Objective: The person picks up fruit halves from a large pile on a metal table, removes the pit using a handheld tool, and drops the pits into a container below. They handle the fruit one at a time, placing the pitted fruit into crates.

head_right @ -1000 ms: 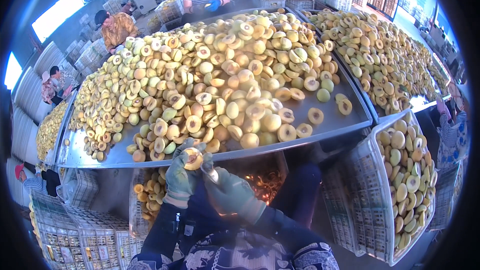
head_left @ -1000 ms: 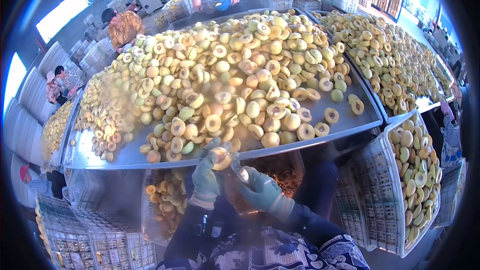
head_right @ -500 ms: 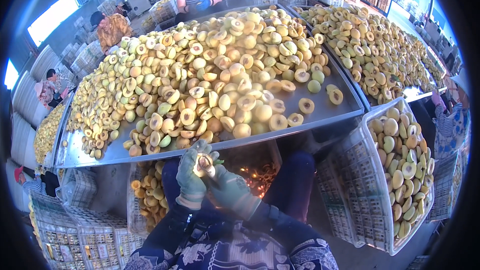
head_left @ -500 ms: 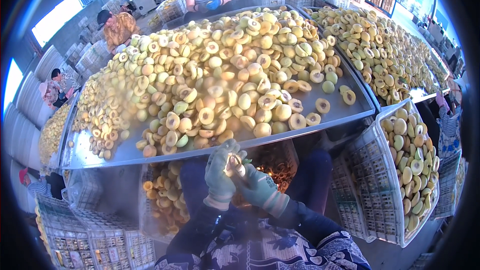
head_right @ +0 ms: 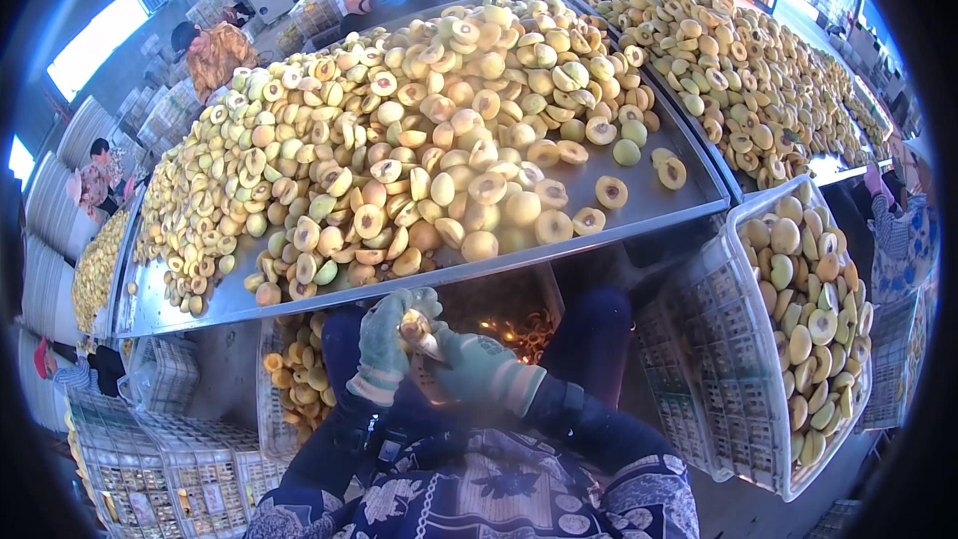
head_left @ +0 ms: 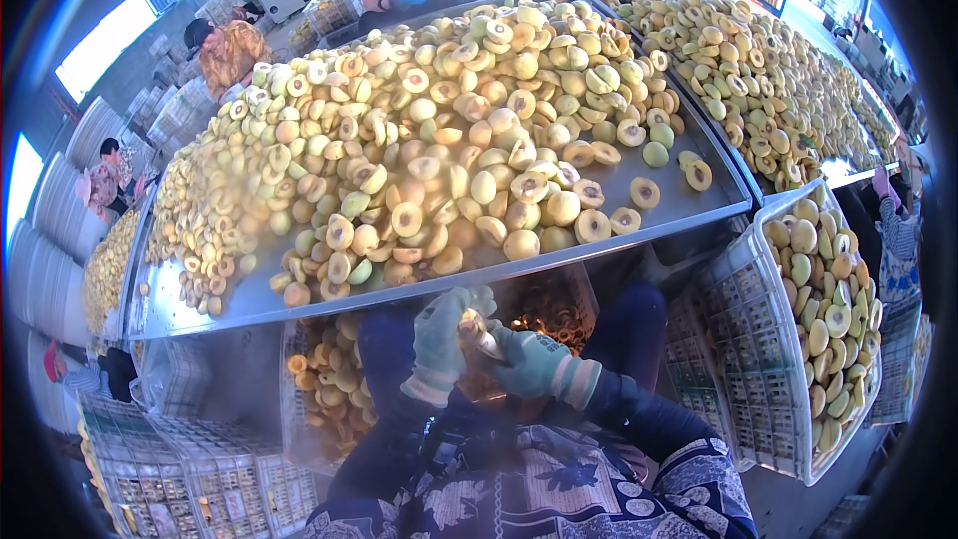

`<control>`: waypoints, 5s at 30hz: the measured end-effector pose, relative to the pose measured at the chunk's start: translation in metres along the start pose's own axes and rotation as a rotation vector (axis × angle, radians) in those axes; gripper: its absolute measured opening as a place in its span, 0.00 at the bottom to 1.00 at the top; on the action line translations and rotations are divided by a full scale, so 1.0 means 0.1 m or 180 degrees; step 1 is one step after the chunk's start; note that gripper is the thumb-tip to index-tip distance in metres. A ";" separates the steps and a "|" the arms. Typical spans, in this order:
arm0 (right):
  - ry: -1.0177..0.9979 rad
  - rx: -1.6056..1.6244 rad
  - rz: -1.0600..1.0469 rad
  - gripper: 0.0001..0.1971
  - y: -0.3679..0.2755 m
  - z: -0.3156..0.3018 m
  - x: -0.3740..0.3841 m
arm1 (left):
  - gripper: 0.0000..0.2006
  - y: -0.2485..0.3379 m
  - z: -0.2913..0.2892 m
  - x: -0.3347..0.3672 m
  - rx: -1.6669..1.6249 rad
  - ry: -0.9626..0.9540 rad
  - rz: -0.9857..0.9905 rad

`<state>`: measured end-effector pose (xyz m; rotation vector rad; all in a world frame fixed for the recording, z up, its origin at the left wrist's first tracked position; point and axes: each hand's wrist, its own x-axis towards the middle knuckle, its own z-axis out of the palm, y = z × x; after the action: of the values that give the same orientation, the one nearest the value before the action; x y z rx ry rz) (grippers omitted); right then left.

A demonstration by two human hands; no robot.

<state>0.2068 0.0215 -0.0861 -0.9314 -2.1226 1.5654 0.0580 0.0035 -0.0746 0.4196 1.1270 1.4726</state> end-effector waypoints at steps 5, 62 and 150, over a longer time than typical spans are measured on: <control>-0.0569 0.2782 0.0969 0.08 0.11 0.09 0.02 | 0.15 -0.03 0.05 -0.02 0.0086 0.0171 -0.0016; 0.0414 0.2159 0.0496 0.10 -0.06 -0.03 0.44 | 0.23 0.53 -0.22 0.46 0.2663 -0.1076 0.1424; -0.0754 0.3337 0.1156 0.10 0.37 0.19 0.28 | 0.28 0.81 -1.72 1.23 0.5224 0.2367 0.1260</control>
<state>0.1852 0.0335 -0.1299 -0.7511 -0.9291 2.6242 -0.1549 0.0579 -0.1305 1.2907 2.8815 0.6308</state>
